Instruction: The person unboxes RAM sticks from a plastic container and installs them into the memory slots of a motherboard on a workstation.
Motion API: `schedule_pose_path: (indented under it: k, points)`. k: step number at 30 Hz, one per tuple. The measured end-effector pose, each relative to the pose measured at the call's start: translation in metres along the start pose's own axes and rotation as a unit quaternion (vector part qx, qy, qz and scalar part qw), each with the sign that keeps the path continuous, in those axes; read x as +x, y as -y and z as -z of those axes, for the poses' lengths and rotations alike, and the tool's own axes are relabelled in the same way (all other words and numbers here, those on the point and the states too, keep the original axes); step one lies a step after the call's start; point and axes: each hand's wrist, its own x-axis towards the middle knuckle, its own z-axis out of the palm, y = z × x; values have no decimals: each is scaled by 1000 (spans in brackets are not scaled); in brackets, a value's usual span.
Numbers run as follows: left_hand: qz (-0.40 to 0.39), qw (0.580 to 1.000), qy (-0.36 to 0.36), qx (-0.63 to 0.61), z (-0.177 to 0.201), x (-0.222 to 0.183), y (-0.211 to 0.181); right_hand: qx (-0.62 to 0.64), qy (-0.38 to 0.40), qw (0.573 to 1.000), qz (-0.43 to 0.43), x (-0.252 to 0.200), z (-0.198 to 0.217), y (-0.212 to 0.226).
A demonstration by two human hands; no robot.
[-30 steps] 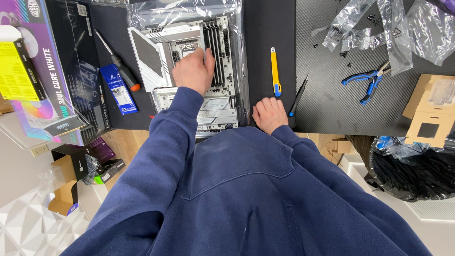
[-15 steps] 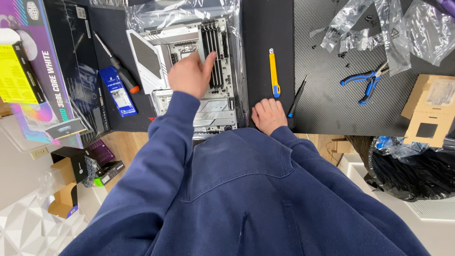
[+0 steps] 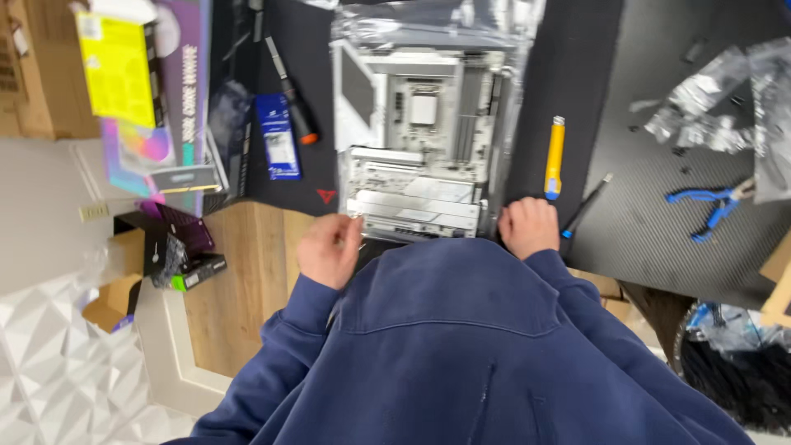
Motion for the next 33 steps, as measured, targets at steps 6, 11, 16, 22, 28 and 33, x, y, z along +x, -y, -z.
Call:
schedule_pose_path:
  k: [6,11,16,22,28,33]
  points:
    - [-27,954,-245,169,108,7,176,98,-11,989,-109,-4,42,0]
    - [1,985,-95,146,154,15,276,84,-190,960,-186,63,172,89]
    - [-59,975,-119,180,153,20,336,196,-134,949,-207,171,174,281]
    - [-98,961,-167,198,143,10,367,460,120,866,-154,273,-16,450]
    - [-83,969,-153,177,154,14,367,664,157,655,-325,276,-111,506]
    - [-78,976,-148,142,162,9,359,643,129,694,-297,271,-93,501]
